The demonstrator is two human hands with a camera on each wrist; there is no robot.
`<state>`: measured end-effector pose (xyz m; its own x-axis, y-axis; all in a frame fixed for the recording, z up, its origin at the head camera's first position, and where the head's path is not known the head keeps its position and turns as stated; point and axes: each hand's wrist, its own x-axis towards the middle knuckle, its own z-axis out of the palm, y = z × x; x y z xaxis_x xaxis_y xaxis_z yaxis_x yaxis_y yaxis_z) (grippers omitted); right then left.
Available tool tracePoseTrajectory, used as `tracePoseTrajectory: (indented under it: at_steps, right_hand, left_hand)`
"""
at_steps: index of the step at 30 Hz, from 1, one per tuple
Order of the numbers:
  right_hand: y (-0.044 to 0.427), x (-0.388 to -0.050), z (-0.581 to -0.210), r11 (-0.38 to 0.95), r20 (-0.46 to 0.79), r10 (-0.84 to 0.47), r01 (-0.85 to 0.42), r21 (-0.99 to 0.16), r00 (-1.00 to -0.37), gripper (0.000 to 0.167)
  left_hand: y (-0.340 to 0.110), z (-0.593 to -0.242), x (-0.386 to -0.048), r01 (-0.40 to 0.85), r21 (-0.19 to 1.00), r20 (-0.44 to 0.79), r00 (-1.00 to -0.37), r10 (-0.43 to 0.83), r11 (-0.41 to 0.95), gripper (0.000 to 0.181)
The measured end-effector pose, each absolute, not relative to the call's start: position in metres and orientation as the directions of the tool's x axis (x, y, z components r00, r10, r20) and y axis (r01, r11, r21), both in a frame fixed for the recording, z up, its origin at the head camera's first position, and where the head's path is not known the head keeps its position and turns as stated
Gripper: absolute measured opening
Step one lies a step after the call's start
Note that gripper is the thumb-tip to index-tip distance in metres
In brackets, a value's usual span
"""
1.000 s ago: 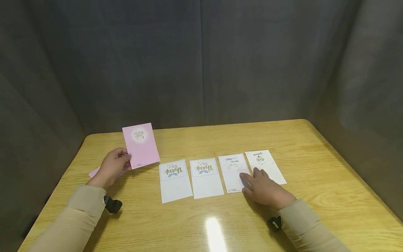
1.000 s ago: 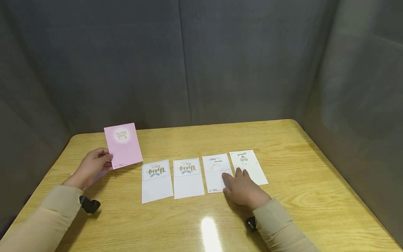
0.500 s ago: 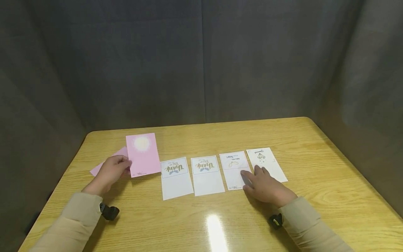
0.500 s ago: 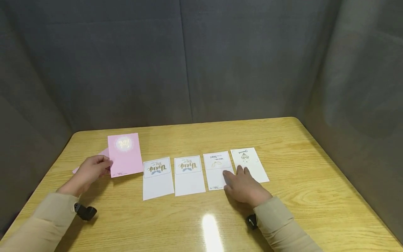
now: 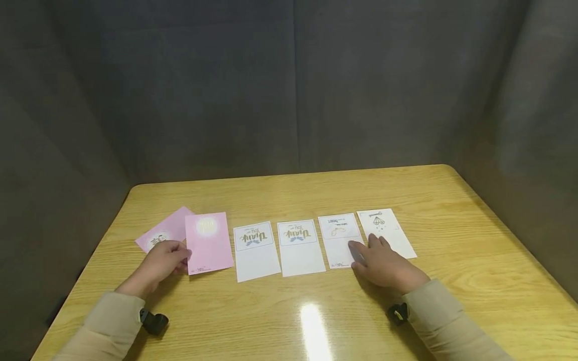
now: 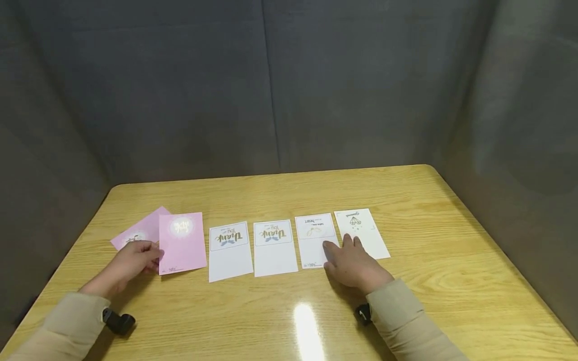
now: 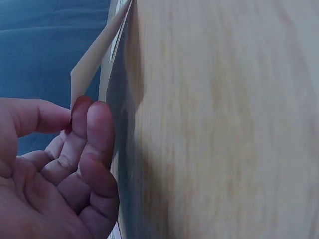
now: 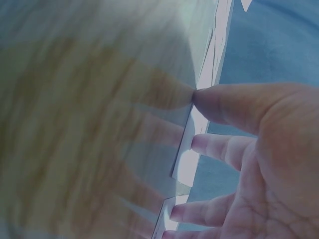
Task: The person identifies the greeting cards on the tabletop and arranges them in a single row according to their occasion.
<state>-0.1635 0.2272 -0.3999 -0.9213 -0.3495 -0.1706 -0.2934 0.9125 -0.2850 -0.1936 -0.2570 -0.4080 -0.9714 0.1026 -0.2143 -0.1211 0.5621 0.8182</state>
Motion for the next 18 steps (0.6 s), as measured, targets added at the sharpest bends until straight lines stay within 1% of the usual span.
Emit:
tracePoseTrajectory:
  at_steps: [9, 18]
  right_hand:
    - [0.227, -0.1627, -0.4006, 0.91, -0.159, -0.36, -0.309, -0.278, -0.919, 0.05]
    - [0.2278, -0.1618, -0.4012, 0.907, -0.144, -0.371, -0.324, -0.268, -0.917, 0.049]
  left_hand:
    - [-0.2533, -0.4128, -0.1869, -0.119, 0.774, -0.242, -0.963, 0.117, 0.622, 0.027]
    - [-0.2547, -0.4103, -0.1878, -0.058, 0.686, -0.225, -0.965, 0.135, 0.725, 0.03]
